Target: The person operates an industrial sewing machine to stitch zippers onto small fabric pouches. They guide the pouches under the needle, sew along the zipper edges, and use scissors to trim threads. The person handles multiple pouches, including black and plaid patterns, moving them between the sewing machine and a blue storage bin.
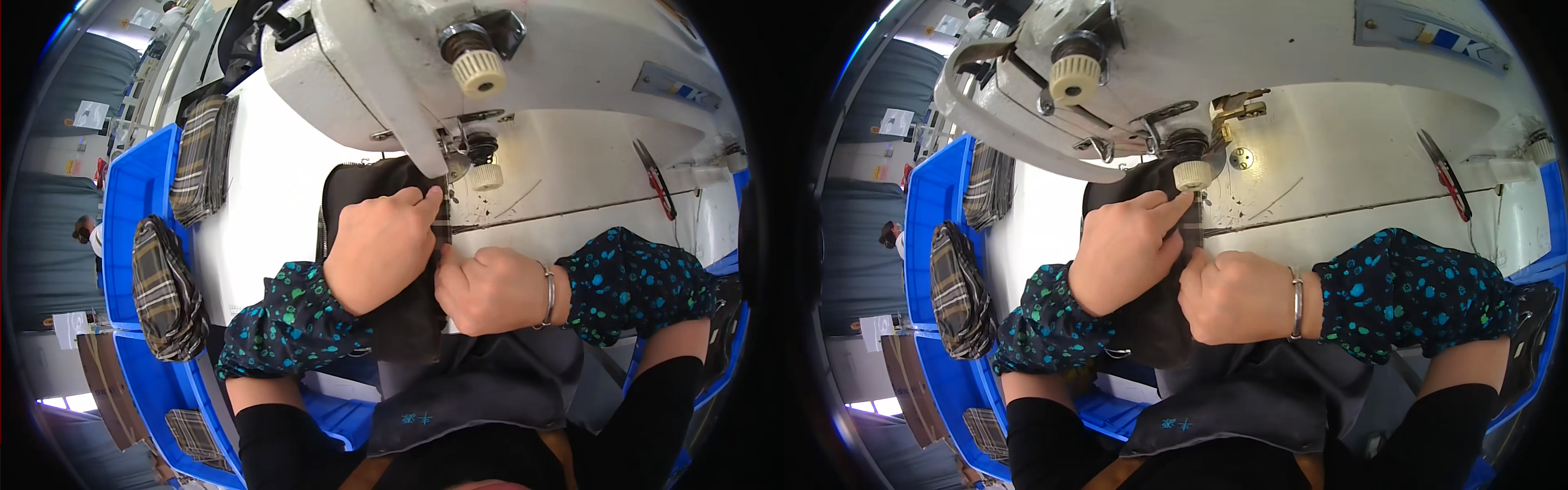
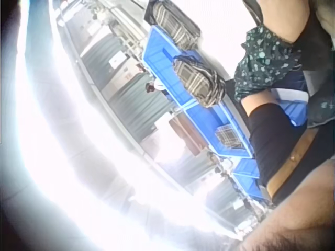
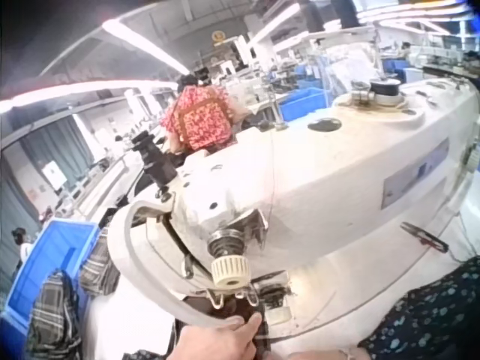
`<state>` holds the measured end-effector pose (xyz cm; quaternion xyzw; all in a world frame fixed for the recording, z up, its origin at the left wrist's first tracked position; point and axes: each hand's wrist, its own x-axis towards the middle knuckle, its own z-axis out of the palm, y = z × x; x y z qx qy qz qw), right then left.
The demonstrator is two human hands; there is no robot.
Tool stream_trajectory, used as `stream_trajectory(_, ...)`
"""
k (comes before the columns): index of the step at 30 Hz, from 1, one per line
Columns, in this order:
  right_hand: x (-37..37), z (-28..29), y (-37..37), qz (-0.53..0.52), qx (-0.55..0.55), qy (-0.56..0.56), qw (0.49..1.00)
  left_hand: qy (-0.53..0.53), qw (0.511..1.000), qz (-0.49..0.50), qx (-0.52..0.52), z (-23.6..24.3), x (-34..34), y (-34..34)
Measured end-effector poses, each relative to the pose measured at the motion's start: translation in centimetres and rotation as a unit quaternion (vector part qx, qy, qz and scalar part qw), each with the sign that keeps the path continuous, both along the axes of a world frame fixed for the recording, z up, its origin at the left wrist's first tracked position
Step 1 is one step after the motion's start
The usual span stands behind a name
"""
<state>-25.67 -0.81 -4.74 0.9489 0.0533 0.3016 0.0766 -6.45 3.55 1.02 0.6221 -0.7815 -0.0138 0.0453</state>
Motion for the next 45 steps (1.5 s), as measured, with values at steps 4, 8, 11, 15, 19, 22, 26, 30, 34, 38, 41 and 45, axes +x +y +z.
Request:
stream_trajectory(4, -0.5, 0.3, 0.1, -0.012, -0.001, 0.013, 1.000, 0.026, 1.000, 0.010, 0.000, -0.3, -0.6, 0.1)
stream_trajectory(8, -0.5, 0.3, 0.2, -0.022, 0.001, 0.014, 1.000, 0.080, 0.996, 0.012, -0.023, -0.6, -0.6, -0.2)
stream_trajectory(11, -0.5, 0.3, -0.3, -0.048, -0.011, 0.022, 0.999, 0.117, 0.992, 0.016, -0.035, -1.0, -0.2, -0.8)
stream_trajectory(15, -0.3, 0.1, -0.8, -0.071, -0.009, 0.030, 0.997, 0.115, 0.993, 0.024, -0.014, -0.6, 0.1, -1.4)
stream_trajectory(19, -0.8, 0.8, -0.1, -0.099, 0.036, 0.044, 0.993, 0.120, 0.992, 0.016, 0.020, 0.3, 0.6, -0.5)
stream_trajectory(22, -1.5, 1.4, 0.6, -0.012, 0.101, 0.032, 0.994, 0.141, 0.990, 0.014, 0.020, 0.2, 1.1, 0.2)
stream_trajectory(26, -2.0, 1.7, 2.1, 0.016, 0.084, -0.008, 0.996, 0.098, 0.995, 0.021, -0.003, 0.3, 0.6, 1.1)
stream_trajectory(30, -2.1, 1.5, 1.5, -0.034, 0.040, 0.055, 0.997, 0.055, 0.996, -0.046, -0.059, -0.1, -0.2, 1.7)
stream_trajectory(34, -2.5, 1.8, 2.0, -0.041, 0.033, 0.058, 0.997, -0.001, 0.989, -0.112, -0.094, -0.4, -0.2, 2.0)
stream_trajectory(38, -2.6, 2.0, 2.2, -0.045, 0.017, 0.061, 0.997, -0.030, 0.990, -0.127, -0.060, 0.0, -0.4, 2.8)
stream_trajectory(41, -2.7, 2.1, 2.3, -0.042, 0.011, 0.066, 0.997, -0.016, 0.991, -0.128, -0.045, 0.5, -0.6, 2.8)
stream_trajectory(45, -2.7, 2.0, 2.2, -0.046, 0.016, 0.067, 0.997, -0.011, 0.990, -0.131, -0.044, 0.5, -0.6, 2.7)
